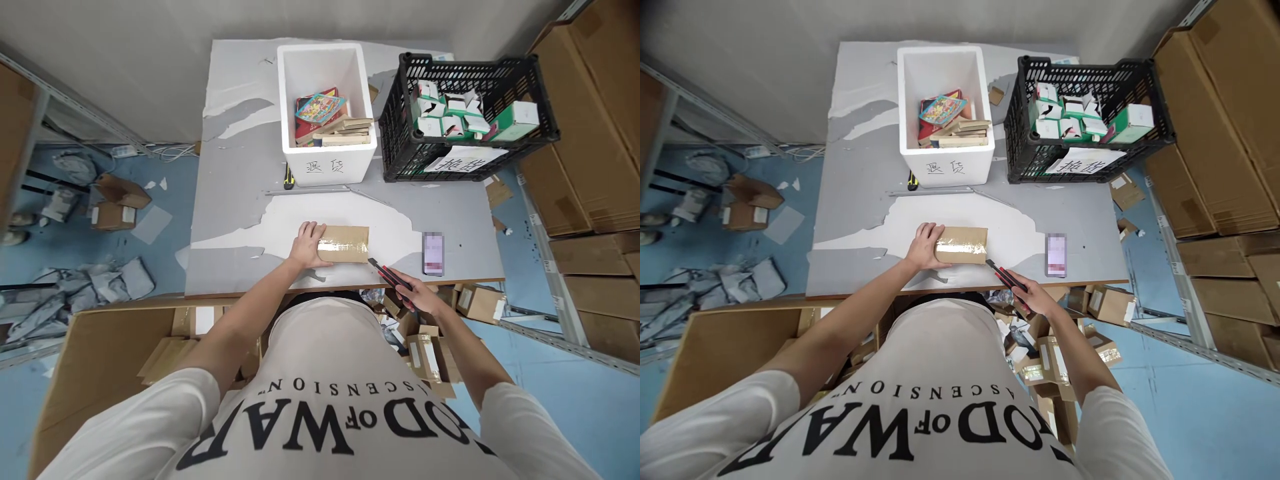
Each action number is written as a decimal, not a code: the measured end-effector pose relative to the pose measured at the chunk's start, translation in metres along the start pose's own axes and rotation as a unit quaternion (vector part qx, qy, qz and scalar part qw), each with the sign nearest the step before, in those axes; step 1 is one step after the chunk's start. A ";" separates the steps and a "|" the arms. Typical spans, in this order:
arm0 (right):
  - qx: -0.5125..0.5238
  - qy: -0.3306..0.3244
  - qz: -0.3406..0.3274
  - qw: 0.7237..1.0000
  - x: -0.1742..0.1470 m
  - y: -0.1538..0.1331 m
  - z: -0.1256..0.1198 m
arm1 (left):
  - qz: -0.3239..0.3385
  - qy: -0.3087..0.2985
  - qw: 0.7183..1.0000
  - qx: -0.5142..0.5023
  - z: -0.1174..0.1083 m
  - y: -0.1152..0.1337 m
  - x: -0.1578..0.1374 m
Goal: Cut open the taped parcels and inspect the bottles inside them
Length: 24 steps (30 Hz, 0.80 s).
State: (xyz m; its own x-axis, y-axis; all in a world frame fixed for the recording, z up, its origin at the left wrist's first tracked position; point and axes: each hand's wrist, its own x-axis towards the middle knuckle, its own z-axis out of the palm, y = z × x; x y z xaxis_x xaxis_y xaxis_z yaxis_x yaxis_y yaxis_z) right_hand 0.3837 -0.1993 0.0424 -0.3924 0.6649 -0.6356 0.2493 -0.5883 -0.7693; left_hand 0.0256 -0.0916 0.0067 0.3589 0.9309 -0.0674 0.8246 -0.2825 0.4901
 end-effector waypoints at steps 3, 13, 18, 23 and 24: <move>-0.005 0.020 -0.002 1.000 -0.003 0.011 0.000 | 0.001 -0.002 1.000 -0.001 0.000 -0.001 0.000; 0.157 0.280 -0.104 0.941 0.035 0.013 0.046 | -0.061 0.041 0.989 -0.124 -0.006 -0.022 0.001; 0.266 0.268 -0.076 0.923 0.071 -0.005 0.084 | -0.237 0.025 0.924 -0.299 -0.016 -0.052 0.007; 0.269 0.263 -0.084 0.923 0.086 -0.004 0.086 | -0.272 -0.013 0.841 -0.467 -0.015 -0.061 0.001; 0.262 0.269 -0.090 0.922 0.089 -0.006 0.081 | -0.267 -0.002 0.836 -0.480 -0.014 -0.060 -0.002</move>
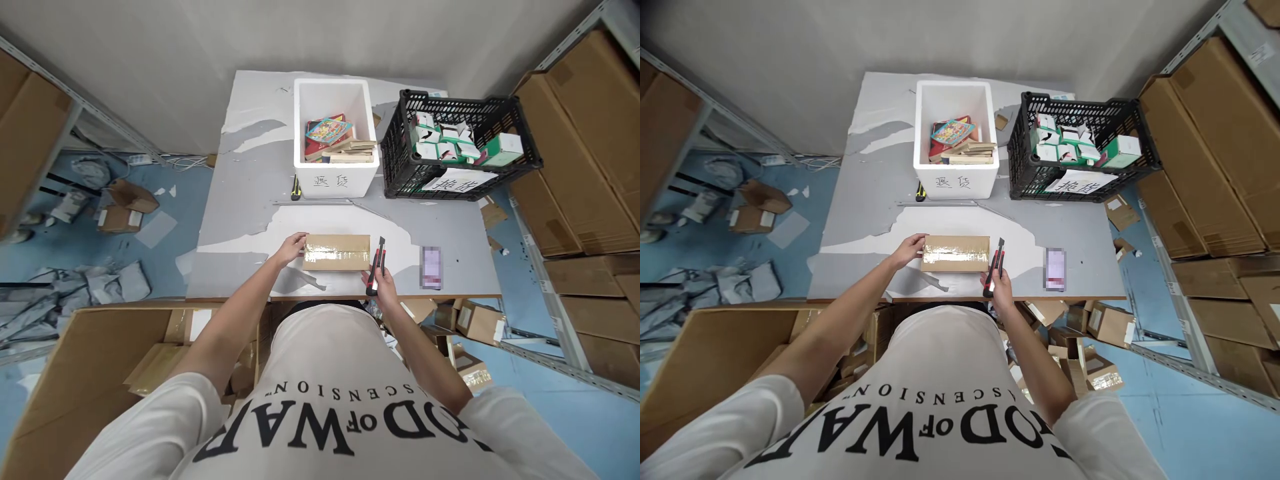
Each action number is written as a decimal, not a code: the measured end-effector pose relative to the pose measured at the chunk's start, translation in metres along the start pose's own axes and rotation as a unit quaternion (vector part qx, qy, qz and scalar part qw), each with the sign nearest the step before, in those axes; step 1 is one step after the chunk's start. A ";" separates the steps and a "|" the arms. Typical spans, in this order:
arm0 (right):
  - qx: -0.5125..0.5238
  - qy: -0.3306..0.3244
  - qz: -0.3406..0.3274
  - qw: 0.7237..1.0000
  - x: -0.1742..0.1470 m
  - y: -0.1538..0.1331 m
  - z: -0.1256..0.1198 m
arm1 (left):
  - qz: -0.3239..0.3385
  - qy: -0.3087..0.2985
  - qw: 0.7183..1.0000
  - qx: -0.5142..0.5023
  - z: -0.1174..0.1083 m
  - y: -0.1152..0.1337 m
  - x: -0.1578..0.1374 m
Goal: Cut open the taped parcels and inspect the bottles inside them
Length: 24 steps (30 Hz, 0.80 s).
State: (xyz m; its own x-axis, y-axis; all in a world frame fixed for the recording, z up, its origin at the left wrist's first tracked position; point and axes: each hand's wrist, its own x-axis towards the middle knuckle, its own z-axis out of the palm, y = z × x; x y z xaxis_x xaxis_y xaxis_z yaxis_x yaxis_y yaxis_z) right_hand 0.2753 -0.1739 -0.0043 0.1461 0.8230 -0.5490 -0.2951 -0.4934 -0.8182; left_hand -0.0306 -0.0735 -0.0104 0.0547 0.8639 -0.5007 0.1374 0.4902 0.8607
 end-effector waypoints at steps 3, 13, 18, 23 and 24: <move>-0.021 -0.007 -0.034 0.999 0.023 -0.019 -0.002 | 0.007 0.000 0.999 -0.035 0.003 -0.007 -0.015; -0.136 -0.090 -0.087 0.983 0.137 -0.097 0.049 | 0.017 0.130 0.978 -0.162 0.080 -0.051 -0.087; -0.236 -0.124 -0.104 0.958 0.161 -0.099 0.082 | -0.015 0.143 0.979 -0.142 0.102 -0.069 -0.095; -0.268 -0.129 -0.109 0.948 0.163 -0.092 0.083 | -0.025 0.127 0.987 -0.097 0.096 -0.069 -0.096; -0.264 -0.134 -0.109 0.949 0.163 -0.090 0.082 | -0.026 0.124 0.988 -0.083 0.094 -0.066 -0.096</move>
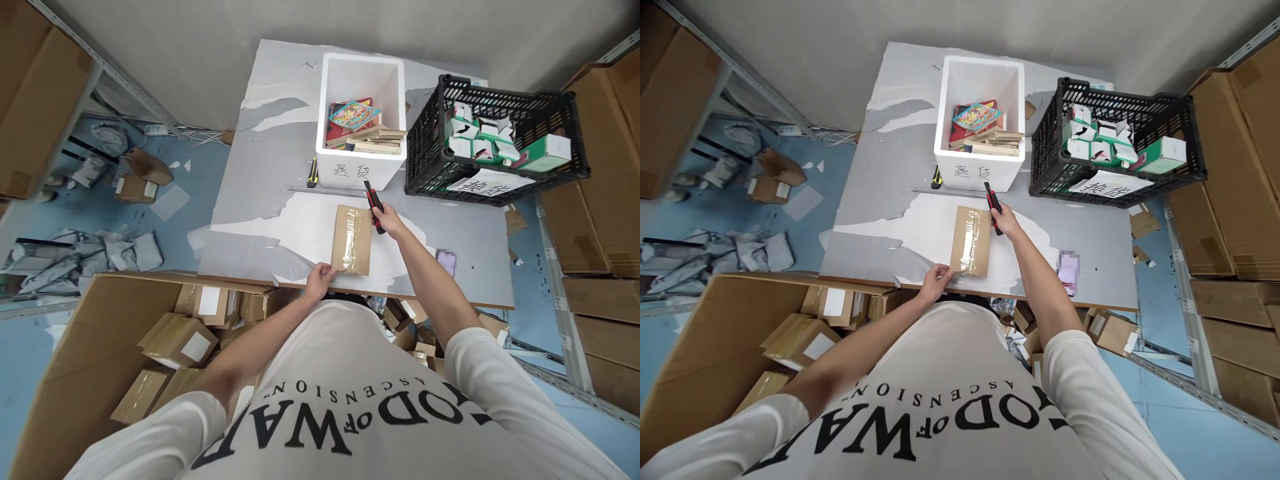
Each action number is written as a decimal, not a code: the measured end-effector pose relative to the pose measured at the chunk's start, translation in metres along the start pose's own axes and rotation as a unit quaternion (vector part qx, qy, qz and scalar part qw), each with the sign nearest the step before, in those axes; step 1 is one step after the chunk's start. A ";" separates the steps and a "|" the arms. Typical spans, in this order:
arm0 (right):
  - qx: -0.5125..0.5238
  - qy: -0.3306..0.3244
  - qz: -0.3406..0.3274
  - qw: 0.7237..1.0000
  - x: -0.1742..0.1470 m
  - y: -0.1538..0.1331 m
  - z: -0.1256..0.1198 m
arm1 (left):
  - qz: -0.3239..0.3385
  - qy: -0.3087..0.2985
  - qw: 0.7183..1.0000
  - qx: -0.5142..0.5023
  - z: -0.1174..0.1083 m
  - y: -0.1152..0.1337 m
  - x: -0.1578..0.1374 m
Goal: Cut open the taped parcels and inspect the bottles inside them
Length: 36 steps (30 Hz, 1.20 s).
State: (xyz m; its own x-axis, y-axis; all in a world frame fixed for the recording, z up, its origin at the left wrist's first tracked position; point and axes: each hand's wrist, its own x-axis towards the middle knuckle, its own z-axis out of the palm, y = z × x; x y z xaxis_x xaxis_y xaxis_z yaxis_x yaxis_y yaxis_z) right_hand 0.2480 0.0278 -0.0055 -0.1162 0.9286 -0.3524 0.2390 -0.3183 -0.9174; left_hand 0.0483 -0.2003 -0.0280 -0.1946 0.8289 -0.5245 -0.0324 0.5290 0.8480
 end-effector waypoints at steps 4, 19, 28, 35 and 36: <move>0.031 0.014 0.000 0.999 -0.009 0.001 -0.001 | 0.015 -0.010 0.995 0.094 -0.009 0.013 -0.002; 0.272 0.072 0.170 0.945 -0.216 0.057 0.006 | 0.099 -0.103 0.983 0.119 -0.008 0.118 0.150; 0.362 0.123 0.159 0.910 -0.214 0.065 0.053 | 0.069 -0.150 0.986 0.035 0.009 0.118 0.171; 0.302 0.137 0.110 0.937 -0.176 0.047 0.004 | 0.135 -0.047 0.990 -0.004 -0.011 0.107 0.144; 0.289 0.131 0.103 0.943 -0.164 0.040 -0.006 | 0.143 -0.016 0.990 -0.012 -0.014 0.103 0.134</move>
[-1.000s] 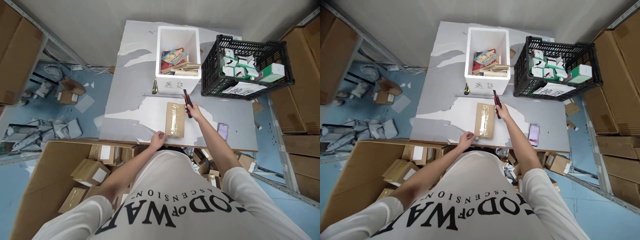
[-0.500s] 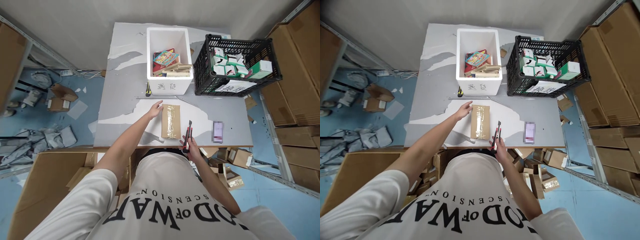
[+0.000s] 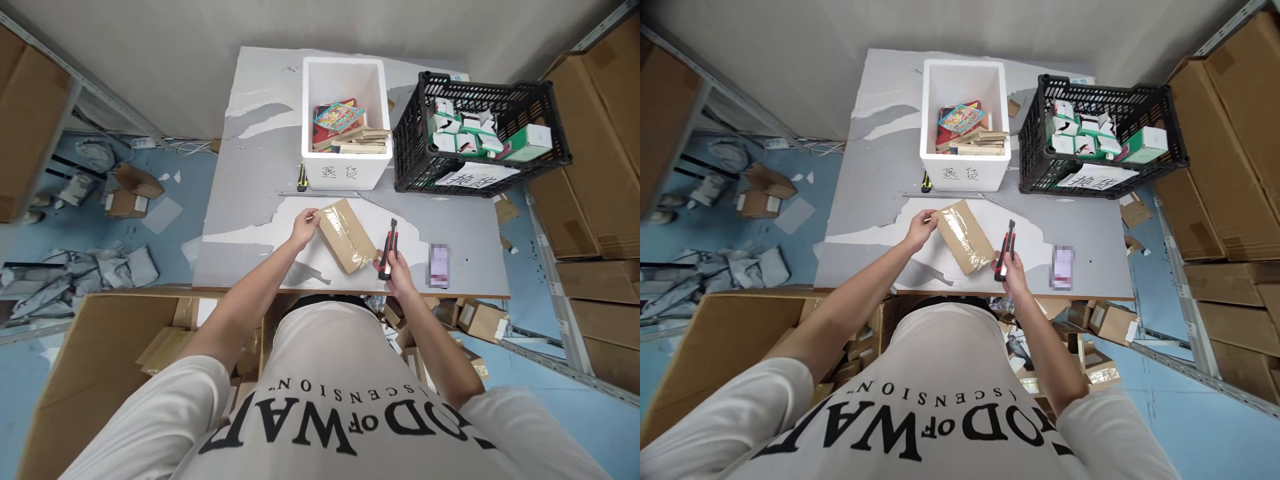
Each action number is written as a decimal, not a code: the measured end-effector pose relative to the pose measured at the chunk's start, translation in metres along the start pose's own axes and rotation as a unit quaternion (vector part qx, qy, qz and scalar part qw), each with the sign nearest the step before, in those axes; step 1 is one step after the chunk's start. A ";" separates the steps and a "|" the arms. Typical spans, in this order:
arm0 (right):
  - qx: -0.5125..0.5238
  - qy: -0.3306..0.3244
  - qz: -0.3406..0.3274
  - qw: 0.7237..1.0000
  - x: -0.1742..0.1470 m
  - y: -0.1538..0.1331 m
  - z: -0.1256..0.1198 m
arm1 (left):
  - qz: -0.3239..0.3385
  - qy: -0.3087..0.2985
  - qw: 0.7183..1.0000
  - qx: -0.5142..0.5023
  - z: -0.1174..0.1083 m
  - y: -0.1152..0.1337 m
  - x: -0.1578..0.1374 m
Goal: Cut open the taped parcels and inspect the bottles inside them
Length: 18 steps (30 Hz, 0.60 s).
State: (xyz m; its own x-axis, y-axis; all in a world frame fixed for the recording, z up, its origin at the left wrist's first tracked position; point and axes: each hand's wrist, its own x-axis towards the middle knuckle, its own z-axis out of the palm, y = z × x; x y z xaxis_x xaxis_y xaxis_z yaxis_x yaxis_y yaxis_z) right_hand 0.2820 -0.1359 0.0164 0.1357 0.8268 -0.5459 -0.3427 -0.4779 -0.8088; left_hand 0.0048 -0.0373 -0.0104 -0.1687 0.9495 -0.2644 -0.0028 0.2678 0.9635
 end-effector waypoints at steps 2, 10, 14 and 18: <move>-0.033 -0.021 -0.012 0.999 0.024 -0.025 0.004 | 0.004 0.075 0.997 -0.010 -0.003 -0.006 -0.024; -0.186 -0.128 0.021 0.974 0.090 -0.071 0.041 | -0.102 0.248 0.959 -0.092 0.009 -0.035 -0.104; -0.214 -0.137 0.007 0.967 0.095 -0.063 0.046 | -0.124 0.234 0.962 -0.066 0.006 -0.039 -0.112; -0.206 -0.142 -0.034 0.968 0.091 -0.055 0.038 | -0.110 0.211 0.969 0.066 -0.003 -0.036 -0.110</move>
State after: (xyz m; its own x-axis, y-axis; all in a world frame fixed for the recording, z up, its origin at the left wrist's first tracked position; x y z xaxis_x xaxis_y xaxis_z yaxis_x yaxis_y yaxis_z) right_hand 0.2778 -0.0235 0.0195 -0.1355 0.8804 -0.4545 0.0665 -0.4496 -0.8908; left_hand 0.0204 -0.1518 -0.0162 -0.5663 0.7236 -0.3946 0.0373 0.5008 0.8648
